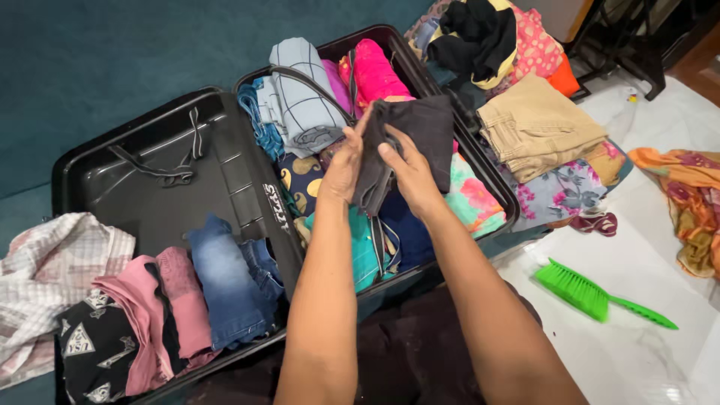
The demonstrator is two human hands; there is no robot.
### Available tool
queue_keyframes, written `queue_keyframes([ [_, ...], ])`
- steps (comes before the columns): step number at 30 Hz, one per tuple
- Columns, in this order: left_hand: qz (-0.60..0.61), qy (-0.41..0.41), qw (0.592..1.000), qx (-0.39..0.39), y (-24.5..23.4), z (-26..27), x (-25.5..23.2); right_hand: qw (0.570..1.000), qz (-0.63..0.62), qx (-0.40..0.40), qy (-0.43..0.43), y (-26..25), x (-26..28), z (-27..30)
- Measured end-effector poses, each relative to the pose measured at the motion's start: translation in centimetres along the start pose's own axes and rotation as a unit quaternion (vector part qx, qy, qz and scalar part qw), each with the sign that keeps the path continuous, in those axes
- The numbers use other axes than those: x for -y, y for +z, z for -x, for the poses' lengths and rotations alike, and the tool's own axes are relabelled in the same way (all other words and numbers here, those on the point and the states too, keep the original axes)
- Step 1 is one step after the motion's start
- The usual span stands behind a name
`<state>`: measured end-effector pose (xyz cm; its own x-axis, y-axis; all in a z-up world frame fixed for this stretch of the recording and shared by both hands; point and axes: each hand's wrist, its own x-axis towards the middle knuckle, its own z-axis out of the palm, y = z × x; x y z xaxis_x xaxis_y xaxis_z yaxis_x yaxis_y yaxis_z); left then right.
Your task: The person folds various clothing items by hand and places them into an open suitcase. They handle shirts, pants, and other garments, arranging them neatly inside the suitcase.
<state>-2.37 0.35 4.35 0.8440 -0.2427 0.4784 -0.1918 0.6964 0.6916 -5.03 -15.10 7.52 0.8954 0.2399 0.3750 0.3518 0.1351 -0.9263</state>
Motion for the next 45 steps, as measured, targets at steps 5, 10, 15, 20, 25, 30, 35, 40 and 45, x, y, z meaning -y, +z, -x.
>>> queue_keyframes([
  [5,0.013,-0.095,0.984,-0.149,-1.9,0.1,0.5,0.993,0.108,0.035,-0.034,-0.1,-0.9,-0.1],
  [10,-0.031,-0.081,0.98,-0.18,-4.3,-0.2,1.5,0.956,0.274,0.024,-0.106,-0.3,0.1,0.2],
  [15,-0.201,-0.086,0.963,-0.155,-3.8,-0.1,0.5,0.935,0.325,-0.003,-0.139,0.1,0.0,0.5],
  [20,0.005,-0.203,0.94,-0.274,-3.6,-0.1,-0.5,0.988,-0.04,-0.129,0.08,-2.4,-0.4,-0.6],
  [25,0.119,-0.161,0.945,-0.26,-3.3,-0.2,0.0,0.966,-0.218,-0.118,0.074,-5.0,3.1,-0.4],
  [30,0.243,-0.117,0.947,-0.176,-2.5,-0.2,0.0,0.986,-0.102,-0.057,-0.123,-2.6,4.2,0.8],
  [35,-0.063,0.086,0.961,-0.256,-2.6,0.4,-0.5,0.979,-0.16,-0.023,-0.124,-3.9,3.3,0.1],
  [40,0.053,0.108,0.942,-0.315,-4.5,0.3,-3.9,0.915,-0.33,-0.226,-0.048,-11.8,3.6,-1.0],
  [45,0.027,0.141,0.933,-0.329,-3.7,0.9,-4.4,0.854,-0.385,-0.339,0.083,-17.4,4.4,0.9],
])
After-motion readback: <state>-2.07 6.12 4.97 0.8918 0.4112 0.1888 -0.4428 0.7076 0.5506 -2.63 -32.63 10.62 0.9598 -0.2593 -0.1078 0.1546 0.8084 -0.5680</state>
